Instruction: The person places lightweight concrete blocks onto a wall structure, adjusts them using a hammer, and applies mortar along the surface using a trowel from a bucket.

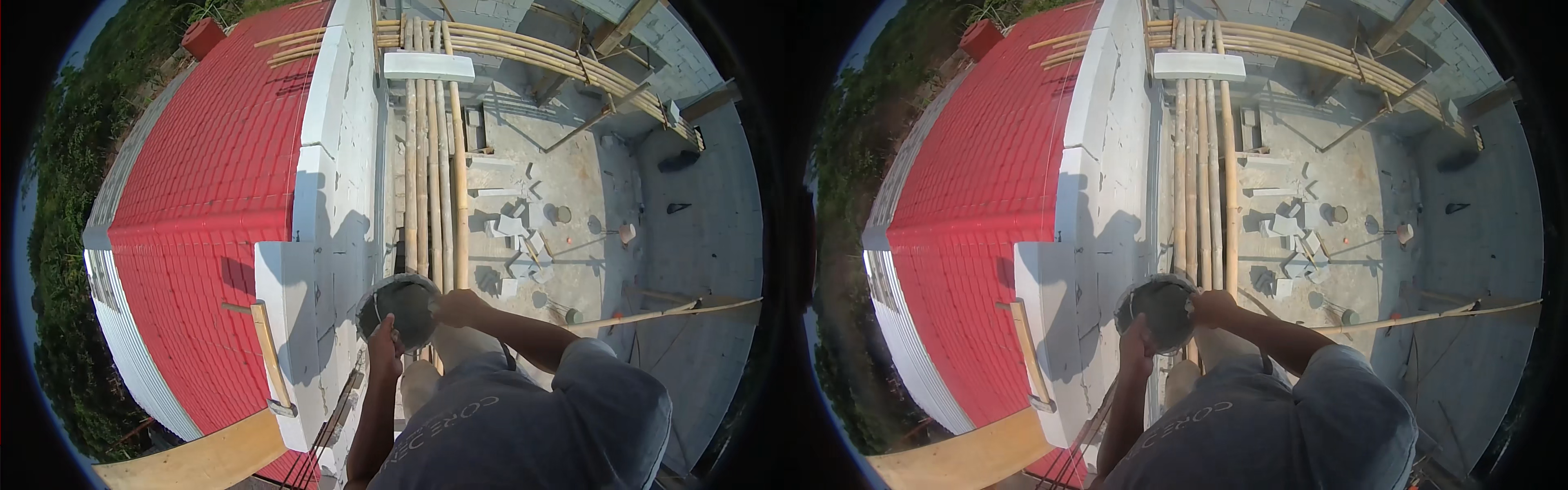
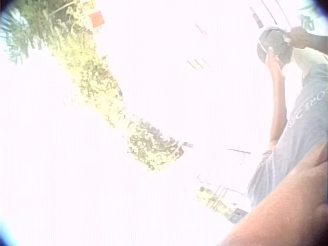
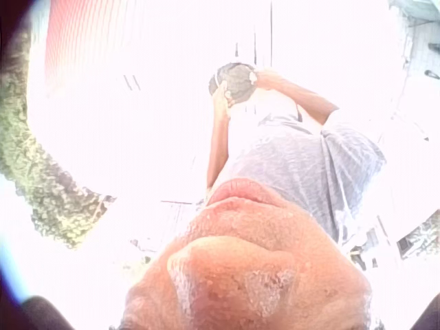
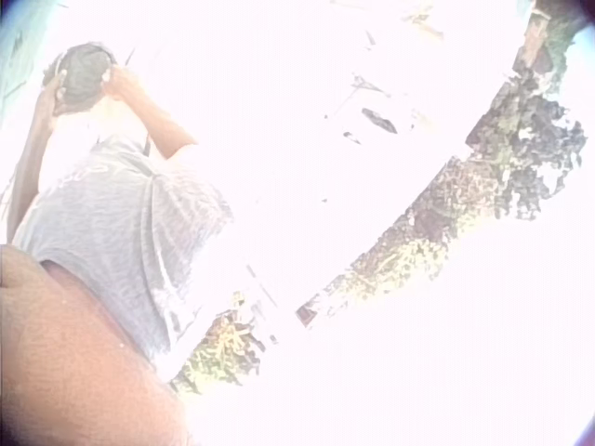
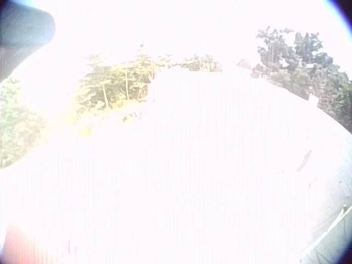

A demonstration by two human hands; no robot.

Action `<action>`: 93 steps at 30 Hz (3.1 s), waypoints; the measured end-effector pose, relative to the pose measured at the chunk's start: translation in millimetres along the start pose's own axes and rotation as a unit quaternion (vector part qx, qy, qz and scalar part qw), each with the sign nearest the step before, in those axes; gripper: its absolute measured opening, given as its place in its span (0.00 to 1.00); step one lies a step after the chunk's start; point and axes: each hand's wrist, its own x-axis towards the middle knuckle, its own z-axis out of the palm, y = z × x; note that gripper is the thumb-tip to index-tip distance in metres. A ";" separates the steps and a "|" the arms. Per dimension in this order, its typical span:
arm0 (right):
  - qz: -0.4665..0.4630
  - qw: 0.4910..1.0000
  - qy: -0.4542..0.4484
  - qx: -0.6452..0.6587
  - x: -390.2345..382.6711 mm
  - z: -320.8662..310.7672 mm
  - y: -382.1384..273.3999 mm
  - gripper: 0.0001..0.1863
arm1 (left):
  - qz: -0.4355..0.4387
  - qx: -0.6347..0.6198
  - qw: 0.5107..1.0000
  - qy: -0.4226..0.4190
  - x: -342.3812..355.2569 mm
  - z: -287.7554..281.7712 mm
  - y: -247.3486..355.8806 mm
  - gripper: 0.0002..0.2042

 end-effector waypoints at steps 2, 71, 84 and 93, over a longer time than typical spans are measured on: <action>0.040 0.998 0.049 0.021 -21.1 -10.5 5.5 0.31 | 0.016 -0.001 1.000 -0.004 -6.4 11.5 5.0 0.11; -0.127 0.978 0.107 -0.123 91.7 -327.8 60.2 0.27 | 0.083 -0.178 0.980 -0.015 85.7 195.8 205.4 0.09; -0.135 0.975 -0.174 -0.008 185.1 -439.3 119.8 0.25 | 0.098 -0.435 0.880 0.167 147.5 240.8 207.0 0.13; -0.349 0.920 -0.174 0.036 203.6 -488.3 94.6 0.24 | 0.125 -0.651 0.712 0.232 176.9 276.5 220.6 0.12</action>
